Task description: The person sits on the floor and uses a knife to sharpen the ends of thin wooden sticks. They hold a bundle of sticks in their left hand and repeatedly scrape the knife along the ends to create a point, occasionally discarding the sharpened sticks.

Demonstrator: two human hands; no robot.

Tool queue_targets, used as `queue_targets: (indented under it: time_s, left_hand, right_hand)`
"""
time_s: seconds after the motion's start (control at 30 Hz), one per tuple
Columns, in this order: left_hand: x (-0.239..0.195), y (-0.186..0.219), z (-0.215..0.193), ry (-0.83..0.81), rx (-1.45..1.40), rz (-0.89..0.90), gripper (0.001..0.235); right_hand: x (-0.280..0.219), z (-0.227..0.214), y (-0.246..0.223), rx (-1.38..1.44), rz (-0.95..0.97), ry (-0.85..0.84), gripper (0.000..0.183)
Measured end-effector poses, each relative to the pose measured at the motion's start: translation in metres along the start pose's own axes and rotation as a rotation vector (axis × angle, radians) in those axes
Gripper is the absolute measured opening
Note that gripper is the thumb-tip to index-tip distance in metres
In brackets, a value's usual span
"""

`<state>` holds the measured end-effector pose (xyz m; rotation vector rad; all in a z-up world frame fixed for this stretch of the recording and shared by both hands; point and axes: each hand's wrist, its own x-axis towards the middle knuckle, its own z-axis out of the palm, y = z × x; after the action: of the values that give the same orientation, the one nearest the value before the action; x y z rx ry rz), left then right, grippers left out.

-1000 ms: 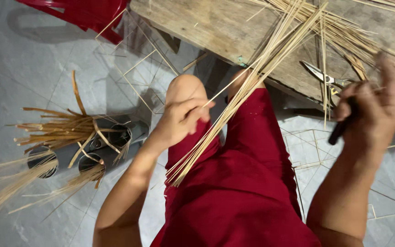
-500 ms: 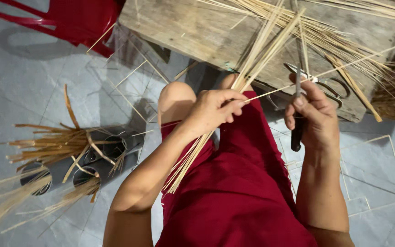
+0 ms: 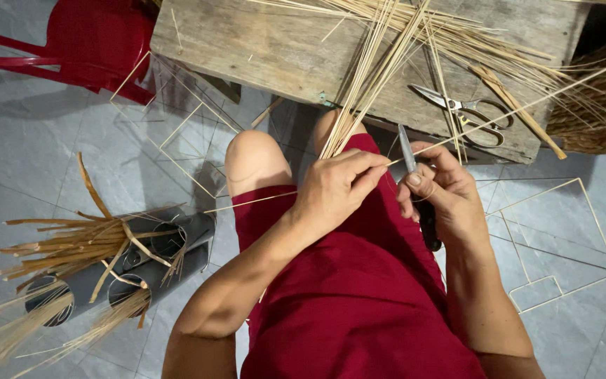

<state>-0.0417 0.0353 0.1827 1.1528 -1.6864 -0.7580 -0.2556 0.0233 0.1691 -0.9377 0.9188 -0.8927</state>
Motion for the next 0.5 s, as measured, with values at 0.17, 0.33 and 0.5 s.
queue_targets:
  time_s: [0.17,0.33,0.5]
  left_hand:
    - [-0.007,0.006,-0.004,-0.009,0.026,0.001,0.012]
    - [-0.011,0.004,-0.009,0.023,0.029,0.016,0.012]
    - [-0.02,0.002,-0.024,-0.032,-0.05,-0.063,0.012]
  right_hand:
    - [-0.002,-0.003,-0.002,0.043,-0.037,-0.006,0.032]
    - [0.0,-0.012,-0.005,0.032,-0.068,0.132,0.026]
    - [-0.001,-0.039,-0.016,0.064,-0.146,0.191,0.027]
